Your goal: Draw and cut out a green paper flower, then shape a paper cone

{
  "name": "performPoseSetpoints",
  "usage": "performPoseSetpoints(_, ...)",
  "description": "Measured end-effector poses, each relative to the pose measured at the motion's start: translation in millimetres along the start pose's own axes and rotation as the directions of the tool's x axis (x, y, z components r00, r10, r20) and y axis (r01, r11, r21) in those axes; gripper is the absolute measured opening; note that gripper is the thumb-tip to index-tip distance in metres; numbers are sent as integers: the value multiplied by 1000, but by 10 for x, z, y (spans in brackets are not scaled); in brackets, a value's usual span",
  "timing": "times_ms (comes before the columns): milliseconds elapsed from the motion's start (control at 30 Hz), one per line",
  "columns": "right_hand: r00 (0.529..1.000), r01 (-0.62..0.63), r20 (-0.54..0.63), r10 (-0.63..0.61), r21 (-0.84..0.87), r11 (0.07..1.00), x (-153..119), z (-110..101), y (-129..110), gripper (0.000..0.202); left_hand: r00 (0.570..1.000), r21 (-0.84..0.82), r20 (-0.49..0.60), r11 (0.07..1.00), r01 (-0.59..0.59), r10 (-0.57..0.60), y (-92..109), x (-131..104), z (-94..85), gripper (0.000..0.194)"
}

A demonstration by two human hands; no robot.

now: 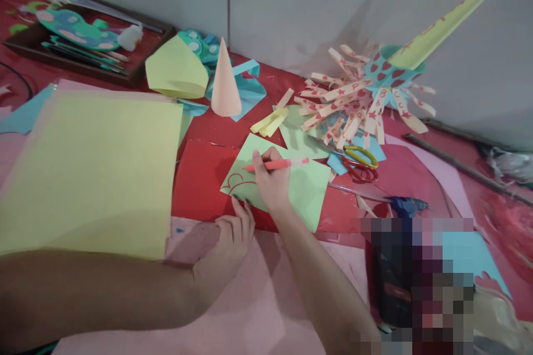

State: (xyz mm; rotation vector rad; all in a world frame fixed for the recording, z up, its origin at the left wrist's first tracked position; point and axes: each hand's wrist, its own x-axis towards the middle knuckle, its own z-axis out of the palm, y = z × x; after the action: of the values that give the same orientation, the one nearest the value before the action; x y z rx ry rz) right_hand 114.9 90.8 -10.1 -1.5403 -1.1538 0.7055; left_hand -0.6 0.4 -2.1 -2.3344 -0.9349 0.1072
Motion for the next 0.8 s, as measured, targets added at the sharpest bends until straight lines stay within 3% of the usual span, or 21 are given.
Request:
performPoseSetpoints(100, 999, 17, -47, -18, -27, 999, 29, -29, -17, 35, 999, -76, -9, 996, 38, -39, -7, 7, -7, 39)
performPoseSetpoints(267, 983, 76, -154, -98, -143, 987, 131, -259, -43, 34, 999, -10, 46, 1000, 1, 0, 13, 17, 12, 41)
performPoseSetpoints(367, 973, 168, -110, -203, -263, 950, 152, -463, 24, 31, 998, -10, 54, 1000, -19, 20, 28, 16, 26, 43)
performPoseSetpoints(500, 972, 206, 21, -235, -555, 806, 76, -634, 223, 28, 995, -4, 79, 998, -62, 62, 33, 3, 30, 49)
performPoseSetpoints(667, 945, 322, 171, -280, -645, 693, -13, -613, 400, 30, 994, 12, 71, 997, -80, 79, 31, -12, 29, 59)
performPoseSetpoints(800, 924, 382, 248, -292, -656, 651, 33, -583, 415, 30, 998, -77, 48, 996, -45, 49, 29, -18, 29, 58)
